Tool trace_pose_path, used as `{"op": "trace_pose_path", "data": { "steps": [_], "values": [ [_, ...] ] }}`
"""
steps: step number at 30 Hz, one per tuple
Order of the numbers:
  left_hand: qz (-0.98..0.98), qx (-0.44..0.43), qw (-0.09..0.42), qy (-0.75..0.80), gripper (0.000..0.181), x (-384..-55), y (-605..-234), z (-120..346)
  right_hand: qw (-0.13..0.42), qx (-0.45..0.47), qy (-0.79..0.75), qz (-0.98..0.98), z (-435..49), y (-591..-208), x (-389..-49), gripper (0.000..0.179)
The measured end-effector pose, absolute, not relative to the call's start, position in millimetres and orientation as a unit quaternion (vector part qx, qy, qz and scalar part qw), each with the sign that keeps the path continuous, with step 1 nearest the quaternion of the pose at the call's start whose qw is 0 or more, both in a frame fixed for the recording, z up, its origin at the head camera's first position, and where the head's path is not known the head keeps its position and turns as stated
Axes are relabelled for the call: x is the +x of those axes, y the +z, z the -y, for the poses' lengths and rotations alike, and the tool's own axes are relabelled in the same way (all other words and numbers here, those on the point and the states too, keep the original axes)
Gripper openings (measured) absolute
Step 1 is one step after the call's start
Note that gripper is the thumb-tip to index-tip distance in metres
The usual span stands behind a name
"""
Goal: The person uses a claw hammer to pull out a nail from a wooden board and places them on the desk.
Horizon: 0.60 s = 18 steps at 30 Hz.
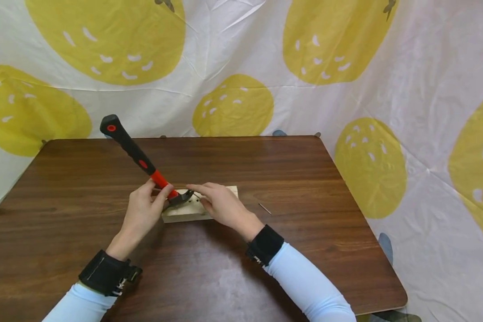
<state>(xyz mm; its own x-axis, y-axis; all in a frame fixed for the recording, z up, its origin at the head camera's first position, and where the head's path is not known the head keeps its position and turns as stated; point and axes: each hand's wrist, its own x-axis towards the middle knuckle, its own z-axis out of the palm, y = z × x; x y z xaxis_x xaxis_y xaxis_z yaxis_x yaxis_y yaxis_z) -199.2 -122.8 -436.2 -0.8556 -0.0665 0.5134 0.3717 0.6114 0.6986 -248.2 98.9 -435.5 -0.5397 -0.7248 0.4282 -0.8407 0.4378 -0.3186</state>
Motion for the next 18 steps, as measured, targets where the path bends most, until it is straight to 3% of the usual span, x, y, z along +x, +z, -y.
{"op": "trace_pose_path", "data": {
  "steps": [18],
  "values": [
    [0.858, -0.088, 0.245, -0.442, 0.012, -200, -437, 119, 0.127, 0.440, 0.207, 0.864, -86, -435, -250, 0.032]
  ]
}}
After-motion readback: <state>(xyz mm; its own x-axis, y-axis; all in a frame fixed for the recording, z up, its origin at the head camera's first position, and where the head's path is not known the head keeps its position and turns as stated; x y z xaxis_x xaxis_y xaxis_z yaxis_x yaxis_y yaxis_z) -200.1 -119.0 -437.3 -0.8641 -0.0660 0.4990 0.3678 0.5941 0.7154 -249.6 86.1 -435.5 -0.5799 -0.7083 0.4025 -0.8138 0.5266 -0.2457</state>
